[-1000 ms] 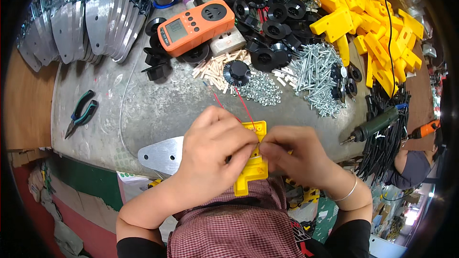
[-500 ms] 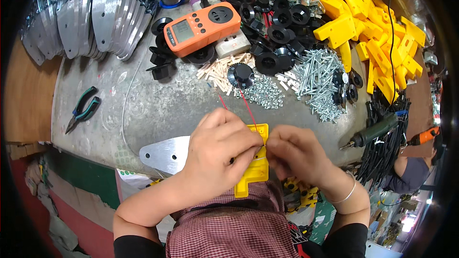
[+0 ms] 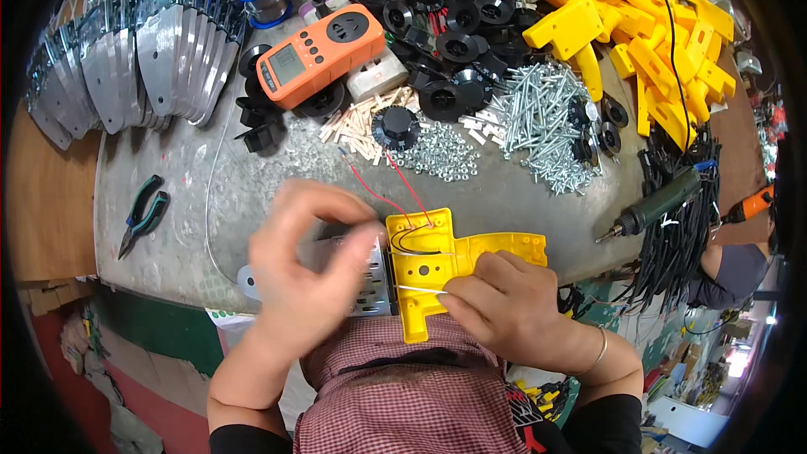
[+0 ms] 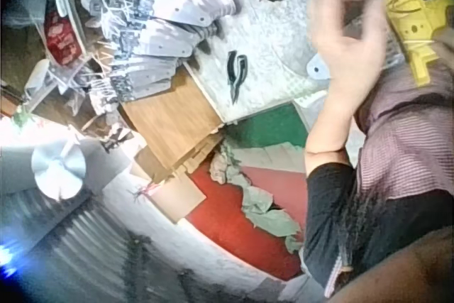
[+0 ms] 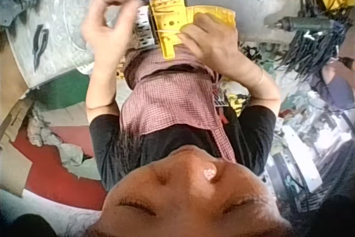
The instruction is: Assembling the internal wiring and casing of a yellow plastic handheld device using a screwdriver and soldering iron.
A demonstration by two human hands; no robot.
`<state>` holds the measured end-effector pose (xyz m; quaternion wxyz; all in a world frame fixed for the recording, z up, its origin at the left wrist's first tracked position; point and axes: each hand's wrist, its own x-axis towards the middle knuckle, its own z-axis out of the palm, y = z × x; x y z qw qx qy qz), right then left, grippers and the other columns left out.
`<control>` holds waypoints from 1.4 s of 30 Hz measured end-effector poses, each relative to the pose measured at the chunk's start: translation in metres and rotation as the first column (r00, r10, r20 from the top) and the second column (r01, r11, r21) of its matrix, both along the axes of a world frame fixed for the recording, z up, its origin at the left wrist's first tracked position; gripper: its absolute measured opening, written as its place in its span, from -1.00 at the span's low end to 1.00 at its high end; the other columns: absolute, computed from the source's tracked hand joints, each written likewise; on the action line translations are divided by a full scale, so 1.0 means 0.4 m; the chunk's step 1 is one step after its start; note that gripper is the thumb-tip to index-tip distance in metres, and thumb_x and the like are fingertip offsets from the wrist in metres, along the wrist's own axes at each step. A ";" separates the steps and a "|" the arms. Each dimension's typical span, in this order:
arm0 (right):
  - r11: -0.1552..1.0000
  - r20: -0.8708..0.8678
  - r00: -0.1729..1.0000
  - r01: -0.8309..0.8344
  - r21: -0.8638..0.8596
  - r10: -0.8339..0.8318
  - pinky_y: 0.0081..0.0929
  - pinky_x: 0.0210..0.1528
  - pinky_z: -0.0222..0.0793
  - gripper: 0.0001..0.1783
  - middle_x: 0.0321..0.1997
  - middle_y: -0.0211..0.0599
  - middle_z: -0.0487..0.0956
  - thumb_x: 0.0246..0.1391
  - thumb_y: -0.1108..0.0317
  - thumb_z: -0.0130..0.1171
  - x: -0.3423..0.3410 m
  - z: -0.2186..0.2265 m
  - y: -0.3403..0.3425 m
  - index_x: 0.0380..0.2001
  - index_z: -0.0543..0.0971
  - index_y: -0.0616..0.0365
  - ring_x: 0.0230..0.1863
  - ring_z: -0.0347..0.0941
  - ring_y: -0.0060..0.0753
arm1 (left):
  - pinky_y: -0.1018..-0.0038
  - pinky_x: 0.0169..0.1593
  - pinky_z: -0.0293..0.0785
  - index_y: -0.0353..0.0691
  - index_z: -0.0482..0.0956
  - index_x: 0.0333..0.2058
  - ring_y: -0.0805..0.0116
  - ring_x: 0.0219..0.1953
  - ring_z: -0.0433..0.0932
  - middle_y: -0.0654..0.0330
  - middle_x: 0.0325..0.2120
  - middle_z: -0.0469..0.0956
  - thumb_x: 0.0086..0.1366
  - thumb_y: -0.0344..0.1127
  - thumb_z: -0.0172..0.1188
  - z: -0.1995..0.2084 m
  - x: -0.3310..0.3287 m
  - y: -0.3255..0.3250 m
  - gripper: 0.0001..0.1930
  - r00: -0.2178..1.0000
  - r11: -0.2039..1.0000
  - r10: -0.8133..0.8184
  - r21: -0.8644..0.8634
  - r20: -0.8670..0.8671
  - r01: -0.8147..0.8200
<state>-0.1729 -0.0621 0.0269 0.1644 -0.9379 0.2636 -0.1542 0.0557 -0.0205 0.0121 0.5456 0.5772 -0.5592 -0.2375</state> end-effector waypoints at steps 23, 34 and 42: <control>0.989 0.357 0.931 -0.030 -0.145 0.081 -0.55 -0.50 0.43 -0.67 -0.43 -0.40 0.49 -0.22 0.48 0.34 -0.042 -0.054 0.013 -0.26 0.62 0.16 -0.50 0.46 -0.46 | 0.35 -0.28 0.43 -0.24 0.60 -0.37 0.12 -0.33 0.48 0.21 -0.45 0.55 -0.19 -0.58 0.31 -0.014 -0.121 0.040 -0.70 0.807 0.980 -0.043 -0.130 0.589 0.148; 0.988 0.379 0.912 0.152 0.042 -0.156 -0.52 -0.52 0.38 -0.80 -0.46 -0.37 0.49 -0.13 0.49 0.31 -0.010 -0.032 0.015 -0.34 0.62 0.14 -0.52 0.45 -0.40 | 0.33 -0.24 0.41 -0.22 0.62 -0.34 0.18 -0.31 0.47 0.26 -0.36 0.59 -0.08 -0.46 0.30 0.000 -0.112 0.040 -0.76 0.853 0.981 -0.142 -0.043 0.502 0.188; -0.157 -0.046 0.845 -0.045 0.987 -0.533 -0.62 -0.67 0.20 -0.86 -0.59 -0.38 0.44 0.26 0.32 0.02 0.004 0.020 0.010 -0.30 0.43 0.17 -0.69 0.31 -0.57 | 0.40 -0.29 0.41 -0.20 0.66 -0.37 0.24 -0.37 0.46 0.30 -0.38 0.63 -0.16 -0.43 0.33 -0.025 -0.112 0.036 -0.73 0.845 0.966 -0.121 -0.133 0.522 0.221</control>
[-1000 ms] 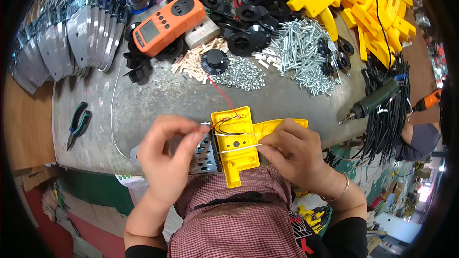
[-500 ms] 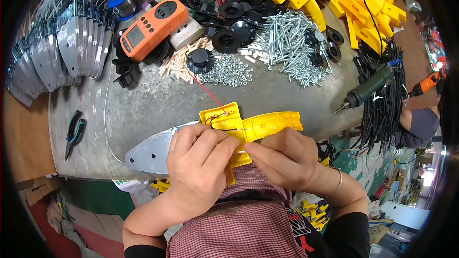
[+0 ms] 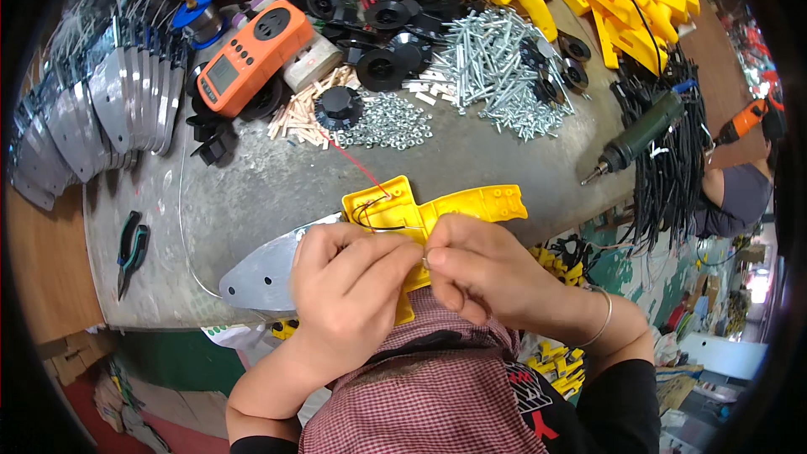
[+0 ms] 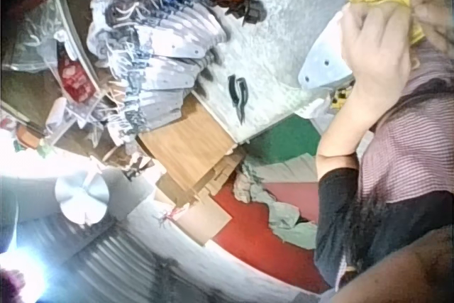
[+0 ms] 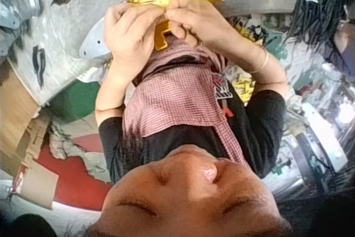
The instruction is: Assembling the internal wiring and casing of a yellow plastic handheld device using a screwdriver and soldering iron.
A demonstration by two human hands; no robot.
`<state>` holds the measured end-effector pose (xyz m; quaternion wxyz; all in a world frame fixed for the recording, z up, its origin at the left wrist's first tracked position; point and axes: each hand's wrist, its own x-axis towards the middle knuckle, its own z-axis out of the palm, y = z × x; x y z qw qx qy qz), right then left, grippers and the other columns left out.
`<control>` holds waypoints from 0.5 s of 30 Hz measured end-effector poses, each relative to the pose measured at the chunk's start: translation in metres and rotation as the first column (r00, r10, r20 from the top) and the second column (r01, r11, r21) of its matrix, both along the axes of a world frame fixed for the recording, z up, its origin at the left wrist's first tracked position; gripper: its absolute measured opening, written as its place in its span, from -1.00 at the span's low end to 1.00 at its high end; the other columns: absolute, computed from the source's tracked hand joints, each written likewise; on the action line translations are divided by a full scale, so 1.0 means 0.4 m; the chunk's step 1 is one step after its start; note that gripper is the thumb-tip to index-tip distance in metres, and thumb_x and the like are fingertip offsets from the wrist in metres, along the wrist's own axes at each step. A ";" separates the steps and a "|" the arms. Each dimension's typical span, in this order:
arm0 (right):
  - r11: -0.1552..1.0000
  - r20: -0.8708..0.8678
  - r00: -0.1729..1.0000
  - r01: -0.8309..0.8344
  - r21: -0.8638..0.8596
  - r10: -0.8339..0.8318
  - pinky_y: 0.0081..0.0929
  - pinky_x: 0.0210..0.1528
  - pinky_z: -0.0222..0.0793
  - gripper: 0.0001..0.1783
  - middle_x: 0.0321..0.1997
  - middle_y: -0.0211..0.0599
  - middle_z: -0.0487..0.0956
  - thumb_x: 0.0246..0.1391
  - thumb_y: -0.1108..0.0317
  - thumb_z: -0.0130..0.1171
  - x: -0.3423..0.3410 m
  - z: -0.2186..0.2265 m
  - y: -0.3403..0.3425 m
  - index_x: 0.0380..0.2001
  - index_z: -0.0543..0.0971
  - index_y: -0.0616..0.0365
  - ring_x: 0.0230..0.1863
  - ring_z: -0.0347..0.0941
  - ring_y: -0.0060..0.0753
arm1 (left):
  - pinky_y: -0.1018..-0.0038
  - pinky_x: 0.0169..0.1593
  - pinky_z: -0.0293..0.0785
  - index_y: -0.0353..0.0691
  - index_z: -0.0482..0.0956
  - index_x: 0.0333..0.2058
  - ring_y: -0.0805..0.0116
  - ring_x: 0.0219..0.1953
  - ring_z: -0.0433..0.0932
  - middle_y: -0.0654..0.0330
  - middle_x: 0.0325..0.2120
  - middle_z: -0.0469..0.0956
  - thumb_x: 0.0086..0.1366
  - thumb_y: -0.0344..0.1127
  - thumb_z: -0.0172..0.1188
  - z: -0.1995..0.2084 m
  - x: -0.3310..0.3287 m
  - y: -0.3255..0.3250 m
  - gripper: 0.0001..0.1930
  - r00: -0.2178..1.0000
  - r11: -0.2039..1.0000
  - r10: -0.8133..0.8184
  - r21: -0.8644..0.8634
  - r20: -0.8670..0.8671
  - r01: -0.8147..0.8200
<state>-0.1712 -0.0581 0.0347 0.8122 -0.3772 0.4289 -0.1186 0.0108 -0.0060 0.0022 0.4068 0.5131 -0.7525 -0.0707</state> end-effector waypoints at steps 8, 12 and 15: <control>0.452 -0.312 0.945 -0.238 -0.860 -0.096 -0.53 -0.57 0.32 -0.72 -0.57 -0.44 0.47 0.17 0.33 0.19 -0.011 -0.027 0.049 -0.11 0.42 0.18 -0.60 0.45 -0.62 | 0.44 -0.37 0.42 -0.19 0.68 -0.36 0.29 -0.37 0.49 0.29 -0.39 0.64 -0.20 -0.40 0.29 0.006 0.009 -0.002 -0.70 0.997 0.993 0.035 -0.115 0.069 -0.027; 0.908 -0.153 0.986 -0.120 -0.402 0.063 -0.57 -0.59 0.33 -0.78 -0.56 -0.38 0.50 0.24 0.29 0.07 0.002 -0.008 0.005 -0.20 0.46 0.24 -0.62 0.45 -0.57 | 0.44 -0.30 0.42 -0.18 0.67 -0.37 0.23 -0.38 0.47 0.28 -0.37 0.66 -0.14 -0.52 0.37 0.016 0.007 0.002 -0.74 0.999 0.999 0.026 -0.043 0.047 -0.024; 0.996 -0.009 0.996 -0.085 0.029 0.085 -0.60 -0.60 0.33 -0.74 -0.56 -0.34 0.52 0.29 0.26 -0.01 0.004 -0.006 -0.007 -0.26 0.48 0.27 -0.64 0.45 -0.53 | 0.44 -0.30 0.44 -0.19 0.68 -0.36 0.23 -0.38 0.48 0.28 -0.38 0.66 -0.16 -0.53 0.36 0.011 0.009 0.009 -0.72 0.995 0.996 0.025 -0.087 0.097 -0.017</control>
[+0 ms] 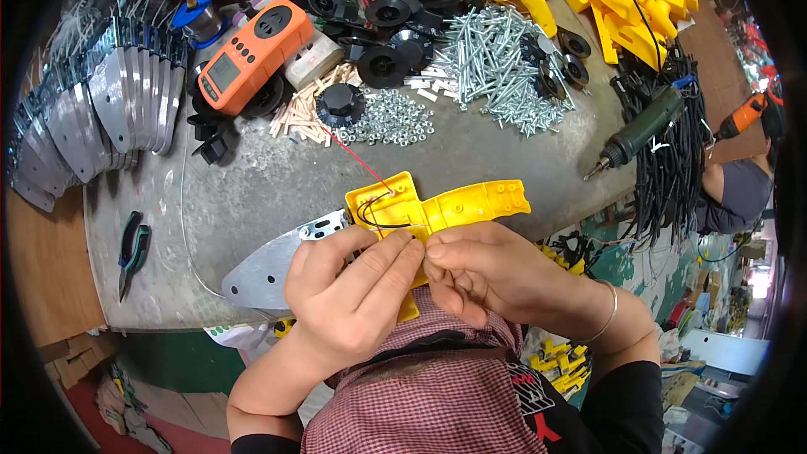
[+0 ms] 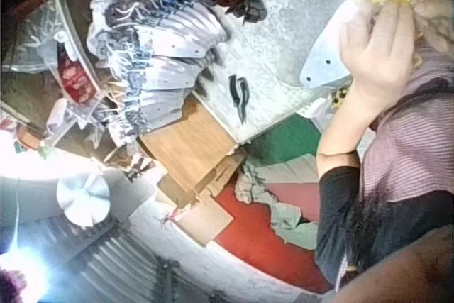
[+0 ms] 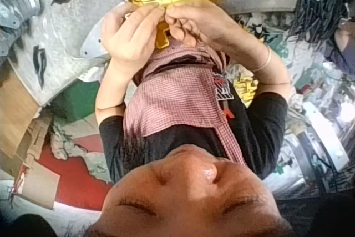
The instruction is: Assembling the internal wiring and casing of a yellow plastic handheld device using a screwdriver and soldering iron.
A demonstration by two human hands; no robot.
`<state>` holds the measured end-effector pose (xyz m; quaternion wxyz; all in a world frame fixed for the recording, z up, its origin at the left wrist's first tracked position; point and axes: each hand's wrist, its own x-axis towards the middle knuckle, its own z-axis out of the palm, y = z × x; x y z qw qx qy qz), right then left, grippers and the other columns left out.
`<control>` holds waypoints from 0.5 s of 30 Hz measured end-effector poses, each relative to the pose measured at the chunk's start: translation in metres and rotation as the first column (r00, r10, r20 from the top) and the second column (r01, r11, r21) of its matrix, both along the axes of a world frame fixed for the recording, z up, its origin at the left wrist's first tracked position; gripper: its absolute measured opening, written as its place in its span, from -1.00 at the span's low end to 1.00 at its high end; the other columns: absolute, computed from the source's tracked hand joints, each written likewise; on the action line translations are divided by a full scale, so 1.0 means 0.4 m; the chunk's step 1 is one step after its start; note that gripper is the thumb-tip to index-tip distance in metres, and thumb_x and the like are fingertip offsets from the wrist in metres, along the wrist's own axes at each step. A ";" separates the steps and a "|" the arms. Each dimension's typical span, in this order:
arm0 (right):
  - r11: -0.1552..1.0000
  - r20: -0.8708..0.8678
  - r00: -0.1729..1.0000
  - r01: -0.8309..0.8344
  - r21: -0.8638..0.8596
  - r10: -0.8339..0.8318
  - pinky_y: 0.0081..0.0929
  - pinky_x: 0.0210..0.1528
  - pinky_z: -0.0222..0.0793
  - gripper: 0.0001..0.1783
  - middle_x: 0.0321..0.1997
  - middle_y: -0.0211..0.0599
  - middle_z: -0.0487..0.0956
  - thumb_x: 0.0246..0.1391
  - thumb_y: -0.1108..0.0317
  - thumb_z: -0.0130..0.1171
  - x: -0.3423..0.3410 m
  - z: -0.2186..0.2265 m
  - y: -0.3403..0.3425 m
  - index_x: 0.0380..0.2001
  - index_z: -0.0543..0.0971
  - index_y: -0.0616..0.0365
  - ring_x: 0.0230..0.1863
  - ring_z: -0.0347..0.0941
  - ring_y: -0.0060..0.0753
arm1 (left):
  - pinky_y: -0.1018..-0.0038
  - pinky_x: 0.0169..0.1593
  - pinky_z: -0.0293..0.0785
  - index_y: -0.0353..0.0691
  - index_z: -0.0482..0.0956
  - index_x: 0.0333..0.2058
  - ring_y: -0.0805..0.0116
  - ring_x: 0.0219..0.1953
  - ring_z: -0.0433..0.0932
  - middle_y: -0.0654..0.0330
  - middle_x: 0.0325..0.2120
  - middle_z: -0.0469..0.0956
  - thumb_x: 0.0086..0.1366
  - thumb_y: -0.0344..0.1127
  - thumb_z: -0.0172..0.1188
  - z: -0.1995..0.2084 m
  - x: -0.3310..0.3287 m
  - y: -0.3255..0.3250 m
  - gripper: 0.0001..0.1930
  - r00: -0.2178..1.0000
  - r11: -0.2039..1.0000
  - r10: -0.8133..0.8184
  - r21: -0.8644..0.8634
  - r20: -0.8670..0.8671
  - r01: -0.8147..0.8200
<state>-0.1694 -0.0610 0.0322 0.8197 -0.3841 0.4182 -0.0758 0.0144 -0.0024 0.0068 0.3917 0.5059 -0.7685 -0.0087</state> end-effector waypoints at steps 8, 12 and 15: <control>0.098 -0.257 0.957 -0.246 -0.964 -0.132 -0.52 -0.51 0.39 -0.83 -0.58 -0.35 0.51 0.21 0.30 0.15 -0.017 -0.016 0.046 -0.20 0.49 0.12 -0.63 0.46 -0.44 | 0.43 -0.30 0.45 -0.19 0.69 -0.36 0.24 -0.37 0.51 0.27 -0.36 0.66 -0.23 -0.54 0.30 0.001 -0.002 0.001 -0.67 1.000 1.000 0.002 -0.006 -0.012 -0.002; 0.957 -0.148 0.989 -0.065 -0.284 0.023 -0.59 -0.60 0.31 -0.82 -0.61 -0.36 0.53 0.30 0.29 -0.02 -0.011 0.013 0.015 -0.29 0.45 0.17 -0.66 0.44 -0.55 | 0.47 -0.41 0.33 -0.20 0.69 -0.37 0.35 -0.36 0.53 0.31 -0.36 0.65 -0.17 -0.40 0.28 -0.012 0.001 0.005 -0.72 0.999 0.997 -0.005 -0.081 0.044 0.009; 0.974 0.120 0.993 -0.026 0.226 -0.001 -0.62 -0.60 0.31 -0.81 -0.58 -0.39 0.54 0.29 0.29 0.00 -0.028 -0.018 -0.006 -0.22 0.46 0.20 -0.66 0.42 -0.62 | 0.47 -0.40 0.32 -0.20 0.69 -0.36 0.35 -0.36 0.52 0.31 -0.36 0.65 -0.16 -0.41 0.28 -0.014 0.005 0.007 -0.73 0.999 0.995 0.015 -0.096 0.051 -0.010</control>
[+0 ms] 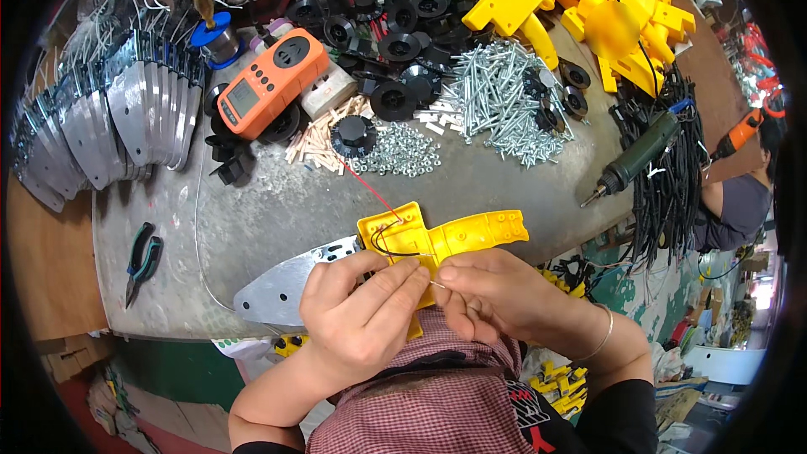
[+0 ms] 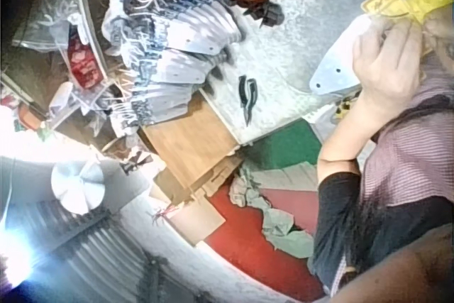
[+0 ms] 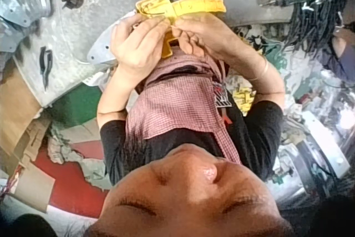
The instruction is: Assembling the internal wiring and casing of a yellow plastic handheld device using a screwdriver and soldering iron.
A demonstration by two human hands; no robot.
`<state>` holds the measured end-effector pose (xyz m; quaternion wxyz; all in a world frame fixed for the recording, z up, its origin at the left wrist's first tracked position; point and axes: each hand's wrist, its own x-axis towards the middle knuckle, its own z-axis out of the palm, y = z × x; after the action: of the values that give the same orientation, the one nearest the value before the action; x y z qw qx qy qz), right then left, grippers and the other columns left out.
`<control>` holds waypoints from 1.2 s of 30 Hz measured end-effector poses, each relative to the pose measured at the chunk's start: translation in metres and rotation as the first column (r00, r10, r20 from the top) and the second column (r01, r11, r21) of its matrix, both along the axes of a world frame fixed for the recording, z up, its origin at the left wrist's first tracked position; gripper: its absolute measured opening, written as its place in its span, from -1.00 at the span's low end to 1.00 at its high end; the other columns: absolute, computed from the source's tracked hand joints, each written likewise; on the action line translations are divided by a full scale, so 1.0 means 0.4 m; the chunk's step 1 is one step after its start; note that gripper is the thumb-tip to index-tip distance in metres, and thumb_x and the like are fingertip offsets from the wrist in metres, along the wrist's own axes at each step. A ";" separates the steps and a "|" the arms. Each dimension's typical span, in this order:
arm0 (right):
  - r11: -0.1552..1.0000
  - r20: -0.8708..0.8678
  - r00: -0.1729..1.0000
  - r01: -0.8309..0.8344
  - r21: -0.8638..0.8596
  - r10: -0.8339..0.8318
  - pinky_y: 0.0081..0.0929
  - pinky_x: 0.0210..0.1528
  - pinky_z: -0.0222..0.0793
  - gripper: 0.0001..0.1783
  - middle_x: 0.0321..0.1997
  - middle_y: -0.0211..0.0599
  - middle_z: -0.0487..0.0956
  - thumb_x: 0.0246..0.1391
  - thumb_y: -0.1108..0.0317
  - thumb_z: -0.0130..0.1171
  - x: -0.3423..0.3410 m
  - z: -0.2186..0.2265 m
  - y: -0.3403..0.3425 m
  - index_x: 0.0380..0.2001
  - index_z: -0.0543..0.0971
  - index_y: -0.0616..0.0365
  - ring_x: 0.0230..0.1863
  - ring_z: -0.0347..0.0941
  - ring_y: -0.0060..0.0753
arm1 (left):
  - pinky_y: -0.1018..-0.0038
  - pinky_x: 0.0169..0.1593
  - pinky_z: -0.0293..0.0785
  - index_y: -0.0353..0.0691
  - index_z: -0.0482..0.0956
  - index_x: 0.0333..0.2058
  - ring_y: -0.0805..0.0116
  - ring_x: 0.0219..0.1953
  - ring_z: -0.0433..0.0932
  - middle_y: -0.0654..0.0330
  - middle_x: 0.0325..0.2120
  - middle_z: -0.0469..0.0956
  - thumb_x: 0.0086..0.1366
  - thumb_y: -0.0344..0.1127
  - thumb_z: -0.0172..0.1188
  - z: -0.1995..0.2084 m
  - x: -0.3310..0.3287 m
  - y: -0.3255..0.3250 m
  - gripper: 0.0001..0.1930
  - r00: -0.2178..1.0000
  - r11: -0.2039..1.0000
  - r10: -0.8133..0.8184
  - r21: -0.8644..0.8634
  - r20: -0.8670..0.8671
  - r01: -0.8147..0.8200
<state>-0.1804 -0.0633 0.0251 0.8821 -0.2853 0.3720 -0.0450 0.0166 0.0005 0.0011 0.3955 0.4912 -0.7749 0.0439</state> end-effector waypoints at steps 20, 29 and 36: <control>-0.265 0.023 0.778 -0.186 -0.946 -0.628 -0.54 -0.50 0.43 -0.89 -0.51 -0.39 0.57 0.09 0.39 0.26 -0.289 0.121 -0.130 -0.36 0.57 0.18 -0.55 0.50 -0.56 | 0.07 0.04 0.36 -0.33 0.46 0.05 -0.06 -0.02 0.41 -0.04 -0.04 0.45 0.07 0.19 0.38 0.017 0.101 0.065 -0.23 0.997 0.991 0.017 0.132 0.070 -0.026; 0.539 -0.333 -0.430 -0.573 -0.618 -0.839 -0.15 0.09 0.43 -0.67 -0.12 0.12 0.62 0.09 0.37 0.05 -1.038 0.115 -0.500 -0.10 0.62 0.23 0.01 0.55 0.06 | -0.06 0.14 0.26 -0.32 0.23 0.26 -0.27 0.08 0.31 -0.23 0.07 0.33 -0.04 0.33 0.34 -0.051 0.194 0.088 0.06 0.939 0.883 0.023 0.434 0.342 -0.180; 0.678 -0.459 -0.501 -0.591 -0.438 -0.734 -0.18 0.12 0.44 -0.59 0.04 0.08 0.57 0.05 0.31 0.15 -0.939 0.184 -0.518 0.01 0.57 0.13 0.13 0.49 -0.05 | -0.06 0.06 0.32 -0.33 0.30 0.22 -0.28 -0.02 0.38 -0.23 -0.01 0.41 -0.08 0.32 0.38 -0.056 0.231 0.058 0.03 0.933 0.919 0.087 0.333 0.350 -0.211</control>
<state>-0.5561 -0.2705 0.0986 -0.1544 -0.4275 0.8907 -0.0119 0.1091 0.0236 -0.0213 0.1582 0.6002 -0.7840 0.0104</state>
